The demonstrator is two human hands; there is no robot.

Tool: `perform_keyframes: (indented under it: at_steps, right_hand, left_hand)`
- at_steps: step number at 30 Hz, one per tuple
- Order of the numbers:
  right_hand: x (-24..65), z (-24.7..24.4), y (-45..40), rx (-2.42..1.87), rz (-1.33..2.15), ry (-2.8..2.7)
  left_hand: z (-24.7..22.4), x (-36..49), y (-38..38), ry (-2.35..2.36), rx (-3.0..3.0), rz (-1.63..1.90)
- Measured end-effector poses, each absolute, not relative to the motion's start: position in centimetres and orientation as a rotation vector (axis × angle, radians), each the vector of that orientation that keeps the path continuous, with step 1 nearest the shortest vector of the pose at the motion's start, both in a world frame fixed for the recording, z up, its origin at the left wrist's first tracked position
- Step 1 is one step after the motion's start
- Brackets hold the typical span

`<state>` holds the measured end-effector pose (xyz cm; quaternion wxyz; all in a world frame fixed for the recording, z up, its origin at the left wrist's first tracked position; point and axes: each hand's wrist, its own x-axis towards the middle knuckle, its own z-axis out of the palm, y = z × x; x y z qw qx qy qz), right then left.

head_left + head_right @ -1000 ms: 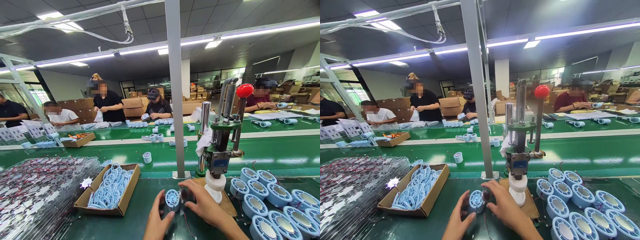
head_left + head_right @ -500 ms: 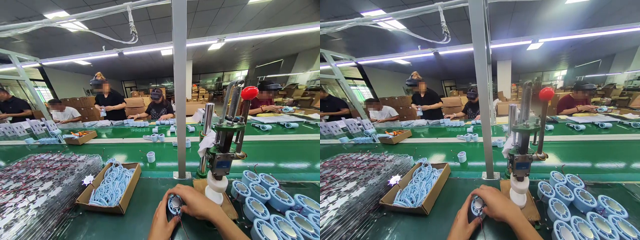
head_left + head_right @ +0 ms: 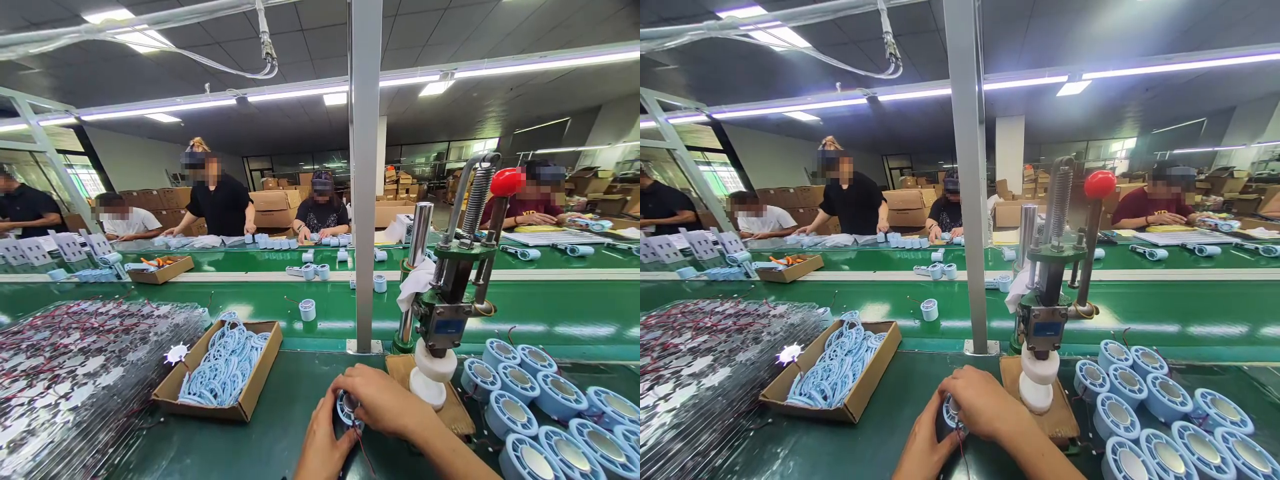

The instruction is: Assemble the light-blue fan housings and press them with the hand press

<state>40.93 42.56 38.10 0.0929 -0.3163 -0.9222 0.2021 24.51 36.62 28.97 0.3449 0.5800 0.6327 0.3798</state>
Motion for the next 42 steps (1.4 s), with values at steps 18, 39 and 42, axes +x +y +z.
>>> perform_keyframes:
  at_steps: [18, 39, 42]
  right_hand:
    - [39.8, 38.0, 42.0, -0.923, 0.335, -2.869]
    - [39.0, 39.3, 41.1, -1.0, 0.295, -2.916]
    - [39.0, 38.9, 41.3, -0.989, 0.357, -2.893]
  left_hand:
    - [30.2, 25.2, 36.1, 1.63, 1.599, 1.011]
    - [29.3, 24.8, 36.0, 1.575, 1.576, 0.999]
    - [29.5, 25.2, 36.0, 1.618, 1.564, 0.973]
